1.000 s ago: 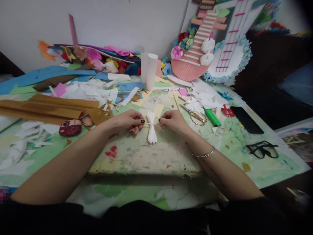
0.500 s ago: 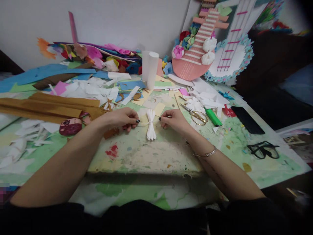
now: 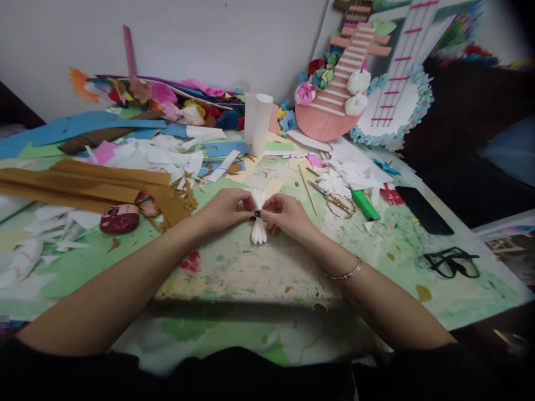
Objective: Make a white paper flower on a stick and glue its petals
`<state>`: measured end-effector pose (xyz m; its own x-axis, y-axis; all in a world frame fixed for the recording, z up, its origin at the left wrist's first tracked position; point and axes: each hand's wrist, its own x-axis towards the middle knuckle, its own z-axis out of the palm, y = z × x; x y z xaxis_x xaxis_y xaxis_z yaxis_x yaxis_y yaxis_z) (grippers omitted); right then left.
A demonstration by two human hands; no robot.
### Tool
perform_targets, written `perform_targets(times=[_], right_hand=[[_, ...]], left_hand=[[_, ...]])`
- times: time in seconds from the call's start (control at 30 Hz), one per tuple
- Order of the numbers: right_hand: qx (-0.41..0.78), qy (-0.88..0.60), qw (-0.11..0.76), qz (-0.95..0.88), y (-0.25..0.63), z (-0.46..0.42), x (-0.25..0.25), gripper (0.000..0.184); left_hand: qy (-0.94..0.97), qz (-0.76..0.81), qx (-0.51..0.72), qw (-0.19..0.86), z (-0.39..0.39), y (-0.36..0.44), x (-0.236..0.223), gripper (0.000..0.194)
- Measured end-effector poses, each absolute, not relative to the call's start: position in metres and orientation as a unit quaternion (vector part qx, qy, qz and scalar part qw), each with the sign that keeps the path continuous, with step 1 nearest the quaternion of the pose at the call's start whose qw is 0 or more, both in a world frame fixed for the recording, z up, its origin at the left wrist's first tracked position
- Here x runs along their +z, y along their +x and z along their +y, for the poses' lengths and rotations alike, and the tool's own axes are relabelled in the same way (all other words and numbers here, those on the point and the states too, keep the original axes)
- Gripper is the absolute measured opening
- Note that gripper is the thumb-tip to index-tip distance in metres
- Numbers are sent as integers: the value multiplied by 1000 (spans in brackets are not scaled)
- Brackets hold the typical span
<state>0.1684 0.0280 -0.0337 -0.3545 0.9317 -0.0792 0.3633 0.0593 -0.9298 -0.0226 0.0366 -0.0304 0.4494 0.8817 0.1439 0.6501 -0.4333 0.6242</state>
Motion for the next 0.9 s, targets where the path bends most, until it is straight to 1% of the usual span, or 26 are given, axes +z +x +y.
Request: perform_targets(times=[0.13, 0.23, 0.37, 0.47, 0.6, 0.8, 0.9], right_hand=[[424, -510, 288, -691, 162, 25, -34, 24], [414, -504, 297, -697, 162, 27, -38, 23], [406, -463, 358, -702, 167, 29, -42, 26], [388, -421, 405, -713, 169, 25, -38, 24], [368, -389, 429, -727, 169, 16, -28, 19], [396, -374, 445, -710, 169, 14, -29, 20], [412, -373, 447, -701, 169, 16, -30, 22]], left_hand=[[832, 449, 249, 211, 39, -20, -35, 6], [844, 424, 261, 200, 38, -19, -36, 7], [856, 397, 292, 155, 32, -17, -31, 10], [845, 401, 334, 117, 25, -15, -26, 10], [846, 392, 358, 59, 18, -15, -21, 8], [854, 379, 356, 7, 16, -14, -24, 9], [848, 381, 367, -2, 16, -14, -26, 9]])
